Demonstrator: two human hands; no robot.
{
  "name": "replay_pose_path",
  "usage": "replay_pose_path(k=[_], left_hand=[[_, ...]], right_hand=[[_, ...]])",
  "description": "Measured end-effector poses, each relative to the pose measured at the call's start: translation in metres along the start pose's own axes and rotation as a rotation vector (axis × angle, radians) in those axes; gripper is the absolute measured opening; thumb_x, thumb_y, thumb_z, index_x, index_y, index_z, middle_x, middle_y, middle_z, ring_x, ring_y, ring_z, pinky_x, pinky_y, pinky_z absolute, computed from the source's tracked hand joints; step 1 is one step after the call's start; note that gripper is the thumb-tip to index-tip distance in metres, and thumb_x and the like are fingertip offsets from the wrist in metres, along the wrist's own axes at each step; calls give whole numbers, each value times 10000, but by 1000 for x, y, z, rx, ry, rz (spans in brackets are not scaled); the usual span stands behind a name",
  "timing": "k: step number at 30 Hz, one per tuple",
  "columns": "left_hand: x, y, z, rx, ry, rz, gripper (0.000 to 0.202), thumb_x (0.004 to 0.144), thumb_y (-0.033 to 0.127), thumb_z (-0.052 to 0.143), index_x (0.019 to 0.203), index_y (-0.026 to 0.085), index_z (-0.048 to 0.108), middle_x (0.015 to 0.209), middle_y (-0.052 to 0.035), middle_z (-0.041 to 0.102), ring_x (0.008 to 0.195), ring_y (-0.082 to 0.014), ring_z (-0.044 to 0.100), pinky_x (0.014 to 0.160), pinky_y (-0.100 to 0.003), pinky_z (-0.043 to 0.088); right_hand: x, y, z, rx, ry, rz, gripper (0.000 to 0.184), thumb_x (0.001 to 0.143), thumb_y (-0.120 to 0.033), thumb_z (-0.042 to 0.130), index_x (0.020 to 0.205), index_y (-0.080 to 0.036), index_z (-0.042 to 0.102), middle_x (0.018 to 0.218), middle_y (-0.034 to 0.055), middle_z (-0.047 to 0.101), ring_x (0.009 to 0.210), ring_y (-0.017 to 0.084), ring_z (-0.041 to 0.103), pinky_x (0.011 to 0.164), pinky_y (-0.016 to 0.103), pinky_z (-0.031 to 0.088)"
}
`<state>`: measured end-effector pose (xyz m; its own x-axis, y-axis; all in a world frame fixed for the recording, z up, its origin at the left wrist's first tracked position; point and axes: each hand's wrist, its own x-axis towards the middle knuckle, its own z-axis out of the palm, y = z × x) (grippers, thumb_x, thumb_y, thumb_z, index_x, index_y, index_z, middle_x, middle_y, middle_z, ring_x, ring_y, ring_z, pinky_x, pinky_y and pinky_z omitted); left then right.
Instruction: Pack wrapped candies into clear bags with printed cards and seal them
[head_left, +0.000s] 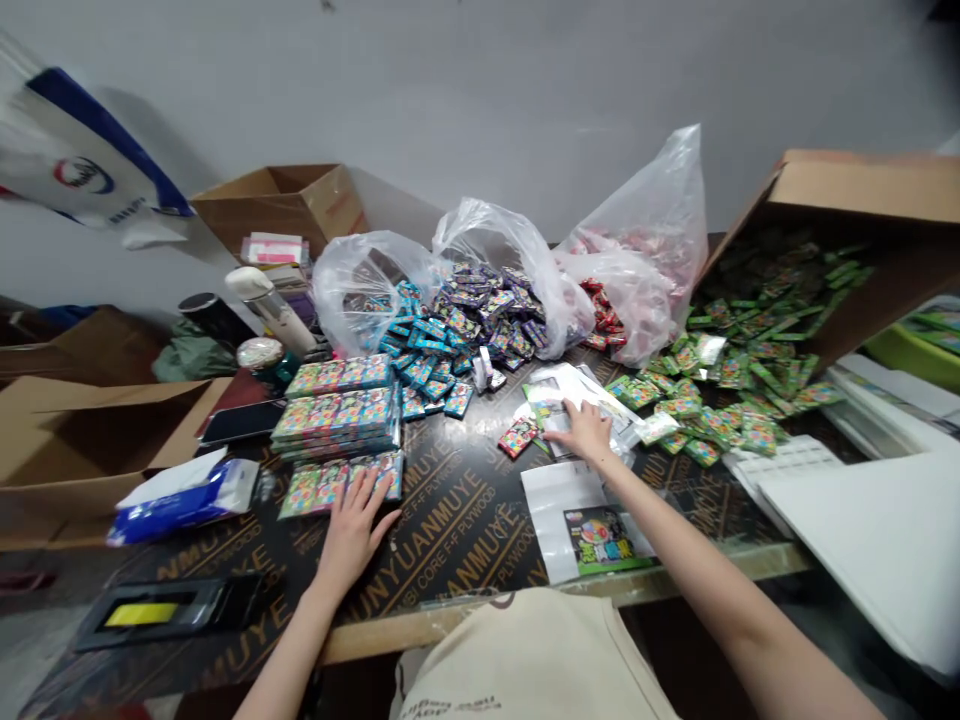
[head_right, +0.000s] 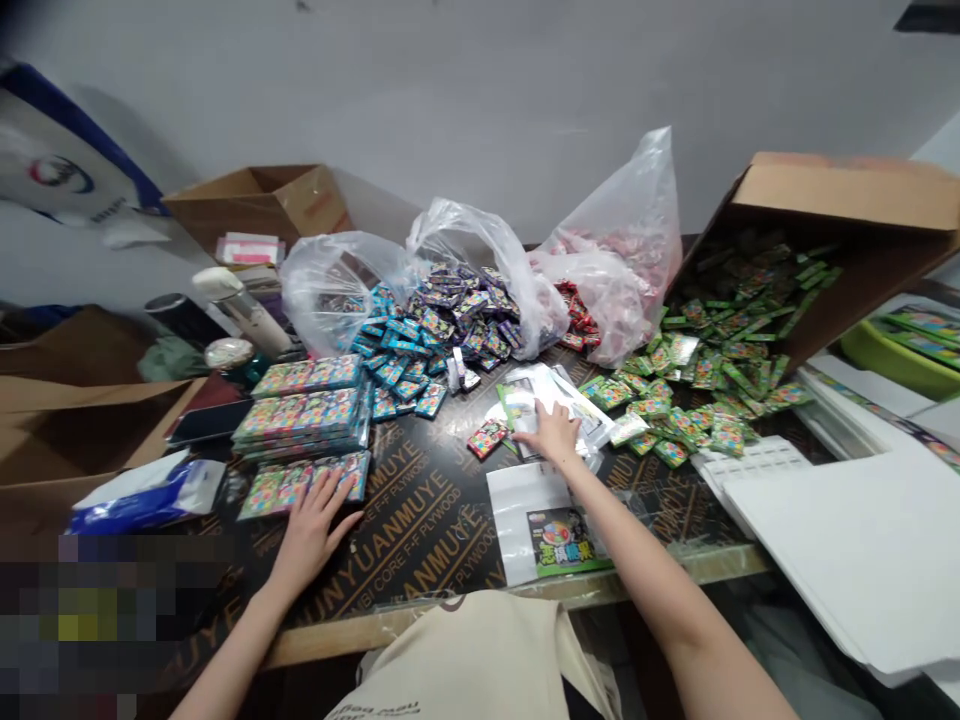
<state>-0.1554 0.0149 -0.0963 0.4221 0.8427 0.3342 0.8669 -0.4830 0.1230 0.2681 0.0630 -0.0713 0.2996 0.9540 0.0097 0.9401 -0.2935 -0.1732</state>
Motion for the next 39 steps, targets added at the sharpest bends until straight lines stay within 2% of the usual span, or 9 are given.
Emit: replay_pose_path(k=[6,10,16,22,25,27,31,34,39], left_hand=[[3,-10,-1,-13,-17,-10,383,884,263,404,1262,222,452,1345,-108,432,1295,-256,300,1022,-499,272],[7,-5,-8,-65,2,-38,369,875,264,419,1236,213,479,1325,-116,456,1270,-262,344,1023,-522,260],[37,44,-21,-409,129,-128,406,819,329,512,1209,214,506,1284,-101,495,1227,-249,403,1032,-467,286],[86,101,-42,-1259,-1,-417,566,772,479,534,1258,200,458,1303,-106,483,1225,-255,408,1034,-416,273],[99,136,-48,-1822,-64,-423,665,776,620,408,1292,201,416,1303,-101,485,1227,-259,404,1034,-410,264],[101,158,-50,-2080,-164,-467,708,773,665,341,1253,160,465,1238,-115,543,1185,-275,449,1010,-414,297],[90,178,-51,-2235,-255,-592,679,788,628,325,1175,110,534,1054,-126,644,1055,-275,550,921,-396,388],[76,172,-51,-2160,-290,-646,583,774,568,410,1126,132,571,1012,-108,653,979,-252,577,875,-360,411],[58,163,-51,-1953,-384,-560,463,665,417,622,1048,158,610,963,-73,645,875,-211,571,817,-306,398]], right_hand=[[46,24,1,21,8,96,830,586,-612,641,1274,-233,370,1194,192,421,1111,381,380,805,495,345],[64,35,-6,354,60,164,922,426,-406,788,1241,-159,434,1114,196,505,1030,372,472,805,447,368],[63,30,-40,635,224,136,284,636,-353,602,784,-111,620,735,108,626,753,253,578,729,367,416],[4,-24,-84,966,187,-84,279,727,-428,532,850,-178,551,719,20,624,644,145,581,626,262,454],[-50,-68,-77,1454,-203,-131,399,684,-427,631,982,-219,466,598,-39,576,511,123,542,522,243,439],[-82,-93,-62,1554,-301,-120,417,677,-406,653,988,-238,432,554,-68,526,498,122,525,512,241,432],[-112,-114,-39,1265,87,-126,589,595,-335,732,1091,-255,424,835,15,560,767,190,549,698,337,460],[-110,-109,-45,1021,324,-281,647,591,-334,736,1150,-255,419,1105,84,491,1027,256,470,897,420,378],[-94,-96,-68,945,180,-530,529,613,-364,727,1065,-231,485,978,60,540,935,238,501,835,373,396]])
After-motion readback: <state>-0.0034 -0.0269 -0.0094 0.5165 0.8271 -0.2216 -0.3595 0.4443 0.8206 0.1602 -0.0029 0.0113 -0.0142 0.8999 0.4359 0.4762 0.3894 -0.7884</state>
